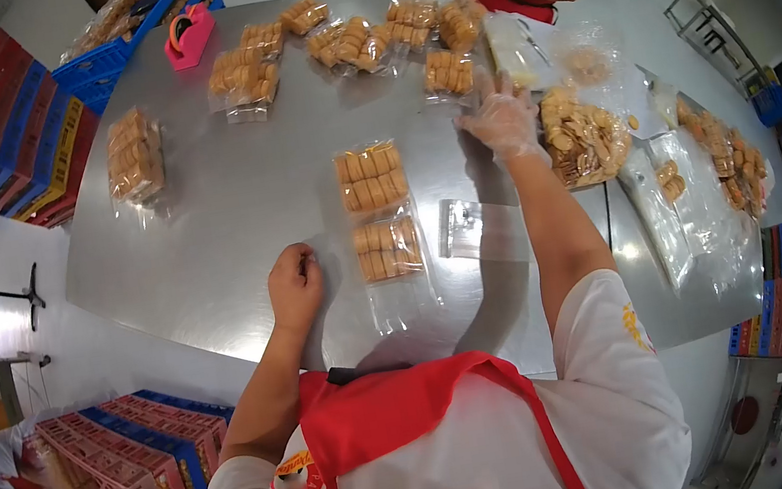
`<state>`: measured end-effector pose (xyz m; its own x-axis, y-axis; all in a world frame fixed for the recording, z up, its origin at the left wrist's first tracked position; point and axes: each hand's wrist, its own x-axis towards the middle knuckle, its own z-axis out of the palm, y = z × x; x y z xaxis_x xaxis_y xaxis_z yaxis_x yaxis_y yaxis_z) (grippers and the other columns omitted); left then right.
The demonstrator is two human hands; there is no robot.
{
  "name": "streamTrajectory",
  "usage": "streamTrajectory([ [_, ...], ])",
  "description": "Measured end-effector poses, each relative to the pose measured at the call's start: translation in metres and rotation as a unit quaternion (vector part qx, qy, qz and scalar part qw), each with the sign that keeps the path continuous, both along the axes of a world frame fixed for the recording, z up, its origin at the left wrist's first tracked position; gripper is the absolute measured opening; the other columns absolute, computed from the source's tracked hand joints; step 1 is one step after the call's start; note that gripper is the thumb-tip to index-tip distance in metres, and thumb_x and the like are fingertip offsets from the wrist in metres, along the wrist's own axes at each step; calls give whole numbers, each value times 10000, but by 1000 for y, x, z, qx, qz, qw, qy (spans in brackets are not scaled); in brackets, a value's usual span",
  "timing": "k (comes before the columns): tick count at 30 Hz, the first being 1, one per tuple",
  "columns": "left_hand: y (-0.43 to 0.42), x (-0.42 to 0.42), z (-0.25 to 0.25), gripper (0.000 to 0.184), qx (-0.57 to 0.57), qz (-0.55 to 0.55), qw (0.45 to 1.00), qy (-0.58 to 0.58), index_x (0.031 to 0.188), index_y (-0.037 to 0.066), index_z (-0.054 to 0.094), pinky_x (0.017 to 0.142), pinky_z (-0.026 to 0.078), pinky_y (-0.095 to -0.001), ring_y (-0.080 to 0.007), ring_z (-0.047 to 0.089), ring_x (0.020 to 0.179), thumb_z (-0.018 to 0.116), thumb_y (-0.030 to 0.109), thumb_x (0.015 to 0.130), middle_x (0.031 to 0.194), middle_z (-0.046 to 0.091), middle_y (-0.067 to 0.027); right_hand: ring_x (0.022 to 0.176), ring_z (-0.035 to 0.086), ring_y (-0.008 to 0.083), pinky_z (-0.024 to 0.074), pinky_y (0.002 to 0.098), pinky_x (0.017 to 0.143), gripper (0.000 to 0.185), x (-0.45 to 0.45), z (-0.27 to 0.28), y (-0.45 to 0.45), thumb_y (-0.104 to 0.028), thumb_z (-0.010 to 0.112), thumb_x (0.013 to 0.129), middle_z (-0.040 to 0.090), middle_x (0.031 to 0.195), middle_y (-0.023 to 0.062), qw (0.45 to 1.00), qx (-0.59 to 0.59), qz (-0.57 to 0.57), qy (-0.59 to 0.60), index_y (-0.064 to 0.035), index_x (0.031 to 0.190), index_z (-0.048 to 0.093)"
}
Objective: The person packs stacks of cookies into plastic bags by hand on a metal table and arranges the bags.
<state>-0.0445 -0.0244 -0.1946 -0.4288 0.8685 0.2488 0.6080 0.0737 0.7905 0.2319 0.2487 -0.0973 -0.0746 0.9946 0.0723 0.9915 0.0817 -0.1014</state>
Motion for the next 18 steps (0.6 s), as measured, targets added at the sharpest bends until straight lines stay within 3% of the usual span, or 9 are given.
streamTrajectory([
  [8, 1, 0, -2, 113, 4, 5, 1000, -12, 935, 8, 630, 648, 514, -390, -306, 641, 693, 594, 38, 832, 810, 648, -163, 1357, 393, 474, 387, 538, 1101, 766, 46, -38, 17, -303, 733, 794, 344, 1575, 183, 999, 33, -3, 15, -251, 1490, 419],
  [13, 3, -2, -1, 113, 3, -8, 1000, 16, 924, 1, 629, 637, 510, -391, -305, 641, 686, 594, 30, 820, 801, 646, -164, 1288, 489, 433, 392, 482, 1094, 761, 57, -7, 15, -283, 751, 760, 422, 1513, 199, 999, -26, 5, 17, -215, 1455, 450],
  [14, 3, -3, -6, 113, 7, -9, 1000, 14, 924, 0, 629, 634, 509, -390, -304, 639, 680, 594, 30, 821, 799, 646, -164, 1273, 515, 400, 379, 491, 1096, 779, 61, 5, 15, -312, 773, 727, 488, 1448, 200, 995, -75, 37, 60, -177, 1431, 467],
  [18, -1, 0, 2, 111, 4, -12, 999, 32, 924, -4, 628, 624, 506, -373, -297, 633, 656, 594, 30, 824, 782, 644, -163, 1255, 536, 366, 413, 451, 1070, 850, 50, 22, -11, -333, 800, 680, 564, 1337, 222, 993, -114, 31, 20, -142, 1437, 464],
])
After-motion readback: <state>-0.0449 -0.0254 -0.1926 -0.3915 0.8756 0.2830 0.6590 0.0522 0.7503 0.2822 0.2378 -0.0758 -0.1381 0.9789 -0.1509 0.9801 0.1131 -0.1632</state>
